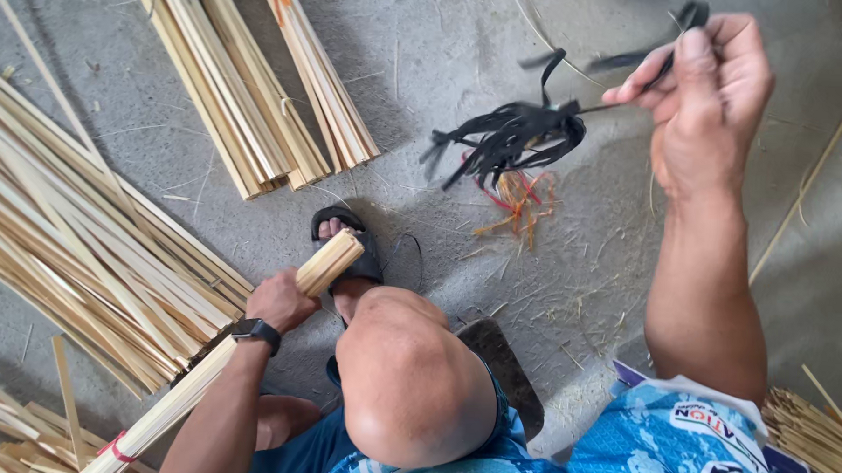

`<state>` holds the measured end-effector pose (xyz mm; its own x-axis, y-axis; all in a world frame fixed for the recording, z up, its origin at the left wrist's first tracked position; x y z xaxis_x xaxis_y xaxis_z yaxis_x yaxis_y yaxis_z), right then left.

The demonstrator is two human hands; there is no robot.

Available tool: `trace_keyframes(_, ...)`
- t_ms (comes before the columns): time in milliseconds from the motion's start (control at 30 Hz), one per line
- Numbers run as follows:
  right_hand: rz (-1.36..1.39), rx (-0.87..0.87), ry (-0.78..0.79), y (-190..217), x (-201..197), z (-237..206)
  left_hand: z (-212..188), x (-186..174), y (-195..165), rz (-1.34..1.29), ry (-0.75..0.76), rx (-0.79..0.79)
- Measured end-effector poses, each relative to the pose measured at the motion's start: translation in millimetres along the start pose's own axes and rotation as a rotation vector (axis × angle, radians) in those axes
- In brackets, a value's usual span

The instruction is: The person gathers bamboo strips into bundles and ties them with colored plastic strips. The person repeatedly aligns the strips, wraps the tie, and secures the bundle before placing it aside.

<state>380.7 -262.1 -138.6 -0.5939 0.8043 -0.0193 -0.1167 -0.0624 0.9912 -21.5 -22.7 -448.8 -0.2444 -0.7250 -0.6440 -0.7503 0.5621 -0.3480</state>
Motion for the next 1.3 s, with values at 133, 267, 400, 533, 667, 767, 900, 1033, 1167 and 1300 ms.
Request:
trace_keyframes(133, -0.004, -0.002, 0.077, -6.7, 44.2, -6.9, -1.0, 0.4, -5.5, -0.031, 0.003, -0.023)
trace_keyframes(267, -0.003, -0.051, 0.17, 9.7, 90.2, -7.0, -2.1, -42.3, -29.5, 0.041, 0.099, 0.0)
trace_keyframes(400, 0.045, -0.087, 0.267, 24.7, 144.5, -2.7, -15.5, -132.7, -123.2, -0.363, -0.503, 0.639)
trace_keyframes(533, 0.051, -0.16, 0.357, 42.5, 191.9, -4.7, -36.6, -169.7, -225.3, -0.617, -0.853, 1.017)
trace_keyframes(667, 0.102, -0.227, 0.241, 75.6, 180.4, 7.5, -18.3, -173.3, -238.7, -0.571, -0.715, 0.867)
trace_keyframes(767, 0.064, -0.226, 0.188, 95.7, 139.0, 21.1, -16.5, -163.3, -227.8, -0.594, -0.745, 0.987)
trace_keyframes(900, -0.04, -0.129, 0.163, 100.6, 78.7, 23.9, -5.0, -136.6, -218.2, -0.637, -0.55, 1.007)
trace_keyframes(1033, -0.094, -0.074, 0.124, 98.7, 34.4, 3.6, 15.1, -124.8, -187.9, -0.712, -0.485, 0.977)
trace_keyframes(1167, -0.12, -0.032, 0.085, 89.2, 5.4, -14.6, 28.9, -118.6, -187.2, -0.863, -0.4, 0.787)
trace_keyframes(1300, -0.131, 0.019, 0.053, 86.8, -30.7, -27.3, 25.9, -140.5, -241.5, -1.091, -0.416, 0.901)
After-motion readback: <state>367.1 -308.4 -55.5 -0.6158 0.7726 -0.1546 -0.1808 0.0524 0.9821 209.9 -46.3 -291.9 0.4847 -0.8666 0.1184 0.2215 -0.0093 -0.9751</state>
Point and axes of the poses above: each hand's wrist, its own z-axis towards the middle knuckle, its own x-axis out of the palm, y = z × x, the point moved 4 cm from there along z, towards the middle knuckle, and after that the axes turned 3 degrees about x, right-handed, at the moved point
